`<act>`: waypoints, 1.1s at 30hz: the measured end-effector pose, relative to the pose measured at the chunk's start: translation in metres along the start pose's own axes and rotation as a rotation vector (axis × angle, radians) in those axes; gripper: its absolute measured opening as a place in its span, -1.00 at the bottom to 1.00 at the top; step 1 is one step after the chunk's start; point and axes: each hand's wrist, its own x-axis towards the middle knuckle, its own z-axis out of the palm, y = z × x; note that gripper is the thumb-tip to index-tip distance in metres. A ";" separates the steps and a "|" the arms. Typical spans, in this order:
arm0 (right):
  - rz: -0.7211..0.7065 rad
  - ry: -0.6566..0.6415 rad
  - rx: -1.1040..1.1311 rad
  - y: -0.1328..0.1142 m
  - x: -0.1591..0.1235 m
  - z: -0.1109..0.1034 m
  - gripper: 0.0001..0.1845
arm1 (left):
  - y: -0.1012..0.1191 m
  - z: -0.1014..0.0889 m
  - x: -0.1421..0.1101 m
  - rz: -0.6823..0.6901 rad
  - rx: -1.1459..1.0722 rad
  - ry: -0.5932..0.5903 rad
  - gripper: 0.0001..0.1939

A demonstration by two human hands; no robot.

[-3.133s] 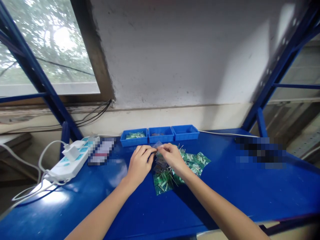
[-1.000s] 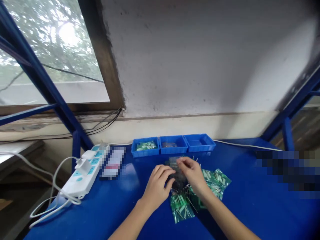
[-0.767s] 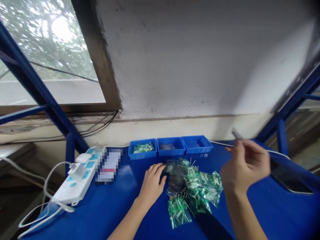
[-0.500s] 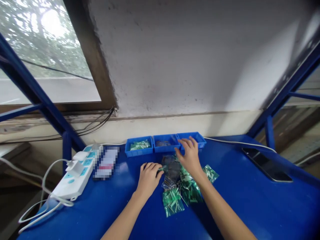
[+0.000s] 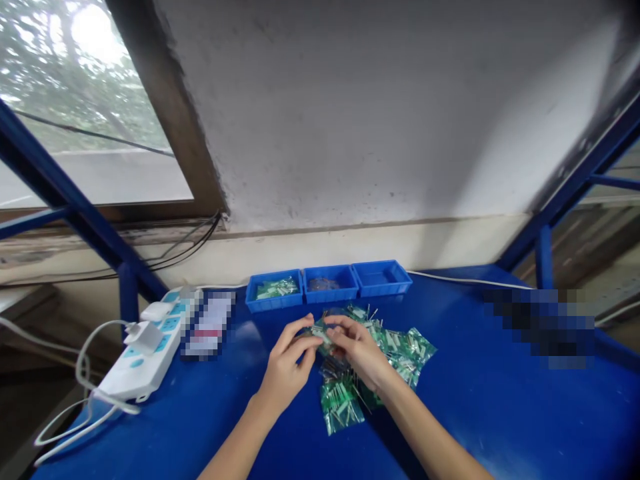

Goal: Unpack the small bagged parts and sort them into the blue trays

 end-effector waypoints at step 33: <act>-1.194 0.829 -0.531 -0.110 0.023 0.019 -0.85 | -0.001 0.010 -0.008 -0.319 0.071 -0.189 -0.80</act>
